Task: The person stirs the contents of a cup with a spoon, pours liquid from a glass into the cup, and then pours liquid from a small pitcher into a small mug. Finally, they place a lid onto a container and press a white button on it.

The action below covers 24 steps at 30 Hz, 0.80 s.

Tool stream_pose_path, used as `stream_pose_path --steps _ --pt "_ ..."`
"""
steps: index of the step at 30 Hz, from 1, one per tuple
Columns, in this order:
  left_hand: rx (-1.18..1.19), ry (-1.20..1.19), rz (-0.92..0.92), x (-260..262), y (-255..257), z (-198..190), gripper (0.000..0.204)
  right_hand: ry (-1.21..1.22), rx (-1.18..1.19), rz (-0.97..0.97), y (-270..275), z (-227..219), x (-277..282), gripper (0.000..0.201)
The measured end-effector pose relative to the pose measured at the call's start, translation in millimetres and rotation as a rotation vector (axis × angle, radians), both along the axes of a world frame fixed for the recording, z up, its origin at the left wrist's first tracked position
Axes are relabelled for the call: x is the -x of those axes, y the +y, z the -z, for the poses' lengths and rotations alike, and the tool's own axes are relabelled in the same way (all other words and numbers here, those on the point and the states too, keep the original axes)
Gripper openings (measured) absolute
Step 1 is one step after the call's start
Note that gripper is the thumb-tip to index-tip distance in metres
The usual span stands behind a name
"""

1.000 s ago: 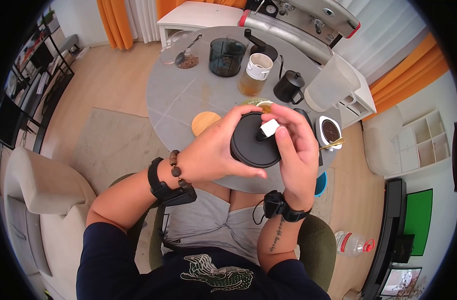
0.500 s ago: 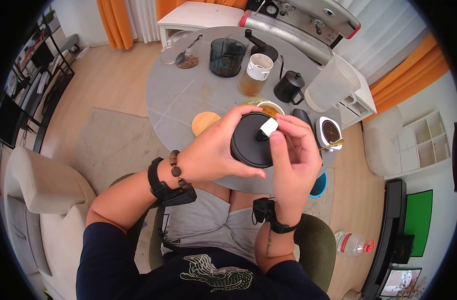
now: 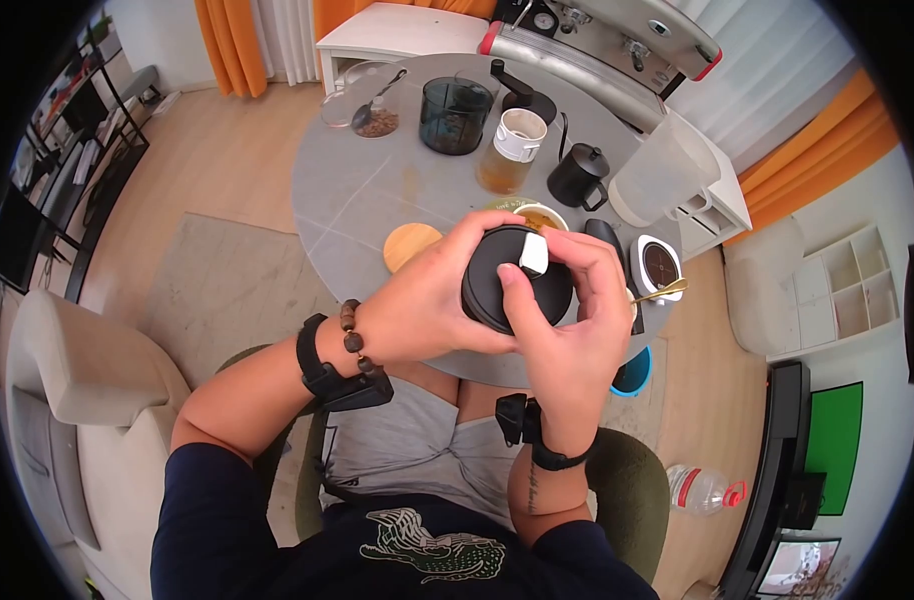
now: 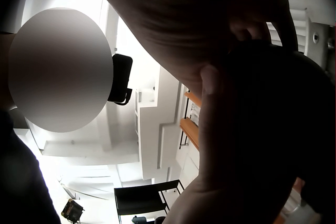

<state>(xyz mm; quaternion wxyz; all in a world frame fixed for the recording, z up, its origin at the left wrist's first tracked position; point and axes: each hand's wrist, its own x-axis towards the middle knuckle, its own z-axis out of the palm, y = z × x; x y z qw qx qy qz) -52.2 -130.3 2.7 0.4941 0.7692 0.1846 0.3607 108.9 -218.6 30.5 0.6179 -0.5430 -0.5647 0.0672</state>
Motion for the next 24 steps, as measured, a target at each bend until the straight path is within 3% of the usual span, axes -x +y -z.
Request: stream_pose_path --steps 2,17,21,24 --pt "-0.005 0.003 -0.001 0 0 0 0.109 -0.144 0.050 -0.049 -1 -8 2 0.041" --pt "-0.034 -0.028 0.016 -2 2 4 0.111 -0.075 0.104 -0.301 8 -4 -14 0.021" --pt "0.020 -0.010 0.013 -1 0 0 0.110 -0.106 0.061 -0.349 7 -5 -14 0.025" --pt "0.032 -0.014 0.014 -2 0 1 0.111 0.051 0.043 -0.370 6 -6 -9 0.032"
